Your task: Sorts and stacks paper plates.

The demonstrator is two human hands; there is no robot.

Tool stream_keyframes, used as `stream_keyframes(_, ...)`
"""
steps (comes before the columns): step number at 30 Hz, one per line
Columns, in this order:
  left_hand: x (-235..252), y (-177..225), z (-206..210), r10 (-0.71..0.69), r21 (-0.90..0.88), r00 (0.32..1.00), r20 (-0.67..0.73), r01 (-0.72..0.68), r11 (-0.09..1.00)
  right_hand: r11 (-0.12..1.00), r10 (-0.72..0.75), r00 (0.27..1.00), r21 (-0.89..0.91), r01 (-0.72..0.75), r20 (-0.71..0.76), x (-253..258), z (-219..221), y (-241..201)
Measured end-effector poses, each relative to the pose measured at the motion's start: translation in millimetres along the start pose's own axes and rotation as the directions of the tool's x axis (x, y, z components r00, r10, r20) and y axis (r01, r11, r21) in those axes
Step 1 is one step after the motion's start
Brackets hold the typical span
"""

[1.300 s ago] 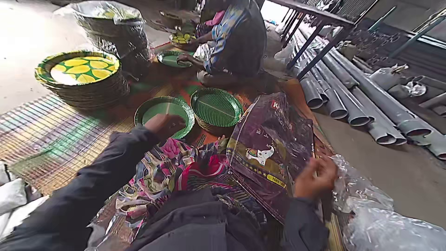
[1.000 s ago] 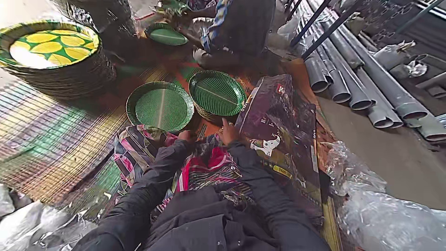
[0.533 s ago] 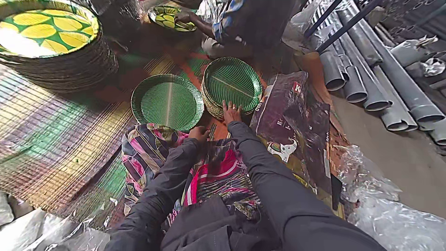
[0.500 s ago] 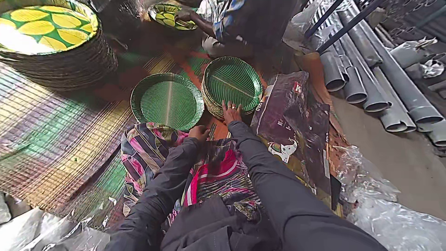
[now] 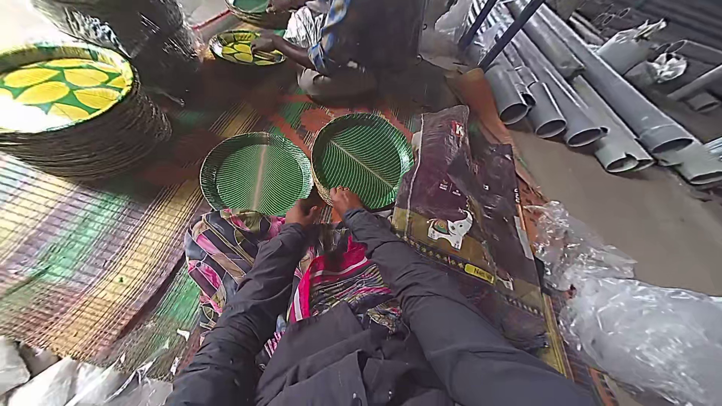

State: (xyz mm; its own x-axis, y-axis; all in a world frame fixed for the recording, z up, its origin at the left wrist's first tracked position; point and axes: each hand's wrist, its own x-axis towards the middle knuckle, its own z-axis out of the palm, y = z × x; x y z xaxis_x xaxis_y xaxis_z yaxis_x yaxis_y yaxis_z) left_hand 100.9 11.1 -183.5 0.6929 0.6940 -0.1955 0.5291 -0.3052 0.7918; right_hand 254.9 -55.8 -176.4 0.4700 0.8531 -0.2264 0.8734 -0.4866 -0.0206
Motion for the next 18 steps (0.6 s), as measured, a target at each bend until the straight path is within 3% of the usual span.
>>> stream_keyframes(2, 0, 1, 1, -0.033, 0.040, 0.998, -0.062, 0.036, 0.999, 1.000, -0.001, 1.000, 0.025, 0.001, 0.000, -9, 8, 3)
stream_keyframes(5, -2, 9, 10, 0.045, 0.153, 0.991, -0.127, -0.025, 0.988, 0.994, 0.038, 0.999, 0.100, -0.036, -0.028, -23, 12, 6)
stream_keyframes(8, 3, 18, 23, 0.080, 0.178, 0.983, -0.163, -0.050, 0.983, 0.969, 0.100, 0.994, 0.231, -0.088, -0.038, -58, -33, 4)
stream_keyframes(10, 18, 25, 32, -0.099, 0.007, 0.985, -0.144, 0.101, 0.995, 0.948, 0.160, 0.954, 0.309, -0.078, -0.252, -98, -63, 19)
stream_keyframes(12, 36, 36, 38, -0.271, -0.151, 0.955, -0.121, 0.253, 0.956, 0.917, 0.329, 0.870, 0.344, -0.202, -0.367, -125, -77, 50)
stream_keyframes(13, 46, 45, 41, -0.331, -0.209, 0.936, -0.118, 0.302, 0.930, 0.884, 0.429, 0.827, 0.358, -0.301, -0.364, -128, -76, 72)
stream_keyframes(15, 59, 67, 51, -0.423, -0.294, 0.888, -0.181, 0.362, 0.885, 0.793, 0.592, 0.774, 0.334, -0.509, -0.226, -121, -61, 115)
stream_keyframes(18, 64, 82, 70, -0.534, -0.364, 0.799, -0.276, 0.428, 0.828, 0.753, 0.640, 0.767, 0.226, -0.618, -0.033, -102, -32, 156)
